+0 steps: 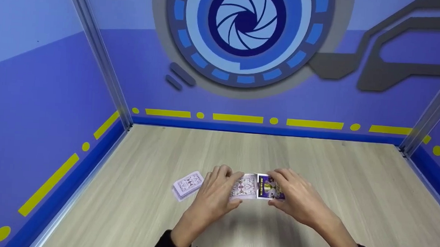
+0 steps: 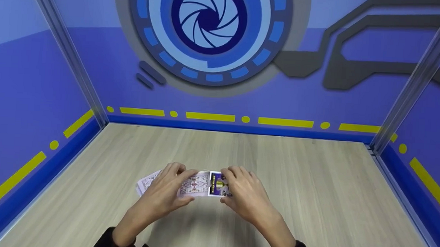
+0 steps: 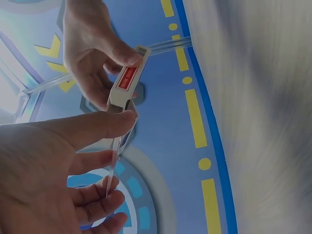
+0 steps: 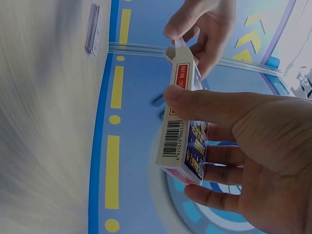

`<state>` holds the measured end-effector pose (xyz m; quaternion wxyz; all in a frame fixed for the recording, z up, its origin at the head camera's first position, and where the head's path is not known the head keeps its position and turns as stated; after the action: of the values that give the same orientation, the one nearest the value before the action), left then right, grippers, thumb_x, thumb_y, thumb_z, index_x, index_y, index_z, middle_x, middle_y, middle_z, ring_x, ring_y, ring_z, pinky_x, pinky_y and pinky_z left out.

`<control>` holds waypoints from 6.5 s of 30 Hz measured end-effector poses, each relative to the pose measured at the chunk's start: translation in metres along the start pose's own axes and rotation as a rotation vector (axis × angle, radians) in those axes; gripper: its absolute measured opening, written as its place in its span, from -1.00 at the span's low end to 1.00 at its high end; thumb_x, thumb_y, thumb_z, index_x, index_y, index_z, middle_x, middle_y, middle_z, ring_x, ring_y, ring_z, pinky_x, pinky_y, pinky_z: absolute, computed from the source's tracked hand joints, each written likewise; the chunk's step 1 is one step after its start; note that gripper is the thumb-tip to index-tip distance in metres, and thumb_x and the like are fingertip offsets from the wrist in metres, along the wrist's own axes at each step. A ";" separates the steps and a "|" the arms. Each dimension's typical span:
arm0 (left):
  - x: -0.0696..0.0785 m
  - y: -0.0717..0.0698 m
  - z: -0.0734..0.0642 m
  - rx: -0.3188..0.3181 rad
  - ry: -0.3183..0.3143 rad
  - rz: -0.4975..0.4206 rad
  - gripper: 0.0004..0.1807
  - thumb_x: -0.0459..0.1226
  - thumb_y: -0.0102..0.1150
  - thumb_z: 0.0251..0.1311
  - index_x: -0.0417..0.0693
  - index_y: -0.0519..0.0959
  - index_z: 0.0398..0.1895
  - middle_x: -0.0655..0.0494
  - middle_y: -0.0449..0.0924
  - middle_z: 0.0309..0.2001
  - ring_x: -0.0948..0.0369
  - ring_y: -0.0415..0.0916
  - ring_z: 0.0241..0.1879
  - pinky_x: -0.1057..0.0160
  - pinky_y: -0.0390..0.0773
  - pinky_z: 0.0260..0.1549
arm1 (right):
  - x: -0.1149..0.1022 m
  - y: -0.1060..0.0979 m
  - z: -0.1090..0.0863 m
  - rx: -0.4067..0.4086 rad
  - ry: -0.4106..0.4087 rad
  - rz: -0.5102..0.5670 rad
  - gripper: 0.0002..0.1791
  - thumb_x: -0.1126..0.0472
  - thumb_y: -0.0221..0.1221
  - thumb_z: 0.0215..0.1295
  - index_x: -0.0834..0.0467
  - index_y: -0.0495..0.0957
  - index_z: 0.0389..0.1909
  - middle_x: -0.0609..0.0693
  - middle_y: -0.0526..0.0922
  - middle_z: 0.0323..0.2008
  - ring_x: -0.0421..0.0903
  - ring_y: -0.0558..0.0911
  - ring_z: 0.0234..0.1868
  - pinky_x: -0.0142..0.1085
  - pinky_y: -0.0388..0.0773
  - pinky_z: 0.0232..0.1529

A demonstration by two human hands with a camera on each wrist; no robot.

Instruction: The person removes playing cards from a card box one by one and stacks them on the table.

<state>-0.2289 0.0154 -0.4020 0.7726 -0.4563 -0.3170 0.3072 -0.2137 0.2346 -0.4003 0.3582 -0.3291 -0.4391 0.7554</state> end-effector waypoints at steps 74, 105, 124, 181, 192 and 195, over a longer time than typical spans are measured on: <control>-0.162 0.039 -0.022 -0.281 -0.682 -0.186 -0.33 -0.32 0.53 0.00 -0.40 0.53 0.21 -0.16 0.50 -0.10 -0.08 0.42 -0.04 -0.17 0.47 0.05 | 0.024 -0.011 -0.004 0.045 0.087 -0.036 -0.23 -0.04 0.56 0.06 0.29 0.54 0.21 0.16 0.65 0.02 0.08 0.65 -0.08 -0.02 0.59 -0.20; -0.116 0.003 -0.006 -0.007 -0.481 -0.197 -0.49 -0.19 0.42 0.27 -0.24 0.60 0.22 -0.25 0.51 0.20 -0.15 0.39 0.25 -0.16 0.43 0.17 | 0.022 -0.009 -0.005 0.041 0.084 -0.019 -0.22 0.03 0.58 0.05 0.30 0.53 0.23 0.21 0.64 0.06 0.12 0.65 -0.02 0.03 0.61 -0.12; 0.009 0.002 0.005 0.217 0.007 -0.309 -0.87 -0.35 0.37 0.29 -0.04 0.63 -0.15 0.17 0.62 -0.13 0.24 0.58 -0.06 0.28 0.60 -0.07 | 0.011 -0.007 -0.002 0.001 0.078 0.022 -0.20 0.17 0.64 -0.06 0.18 0.55 0.25 0.09 0.60 0.14 0.08 0.59 0.12 0.07 0.61 0.01; -0.003 0.025 0.009 0.070 -0.134 -0.828 -0.61 -0.57 0.18 0.19 -0.18 0.54 0.08 0.08 0.59 -0.21 0.33 0.46 -0.32 0.40 0.50 -0.35 | -0.006 -0.003 -0.001 0.004 -0.018 0.033 -0.19 0.15 0.65 -0.09 0.13 0.54 0.24 0.00 0.59 0.12 -0.03 0.58 0.09 -0.03 0.64 -0.06; -0.002 0.013 0.004 -0.003 -0.037 -0.433 -0.36 -0.30 0.45 0.19 -0.02 0.49 0.36 0.13 0.32 0.07 0.32 0.43 -0.28 0.40 0.48 -0.32 | -0.003 -0.002 -0.001 0.011 -0.003 0.000 -0.19 0.09 0.64 -0.05 0.15 0.53 0.25 0.05 0.61 0.11 0.04 0.61 0.09 0.03 0.61 0.03; 0.000 0.013 0.003 -0.007 -0.021 -0.334 -0.26 -0.16 0.59 0.08 0.03 0.46 0.34 0.13 0.29 0.08 0.31 0.44 -0.25 0.37 0.51 -0.28 | -0.003 -0.003 -0.001 0.013 -0.009 0.002 -0.19 0.10 0.65 -0.07 0.15 0.54 0.24 0.04 0.61 0.11 0.03 0.61 0.09 0.02 0.61 0.03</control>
<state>-0.2337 0.0221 -0.4122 0.8079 -0.3969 -0.3975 0.1781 -0.2103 0.2331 -0.3978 0.3576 -0.3236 -0.4355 0.7601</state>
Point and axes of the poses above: each hand's wrist, its own z-axis towards the middle knuckle, its own y-axis out of the palm, x = y × z, the point moved 4 cm from there along z, towards the middle knuckle
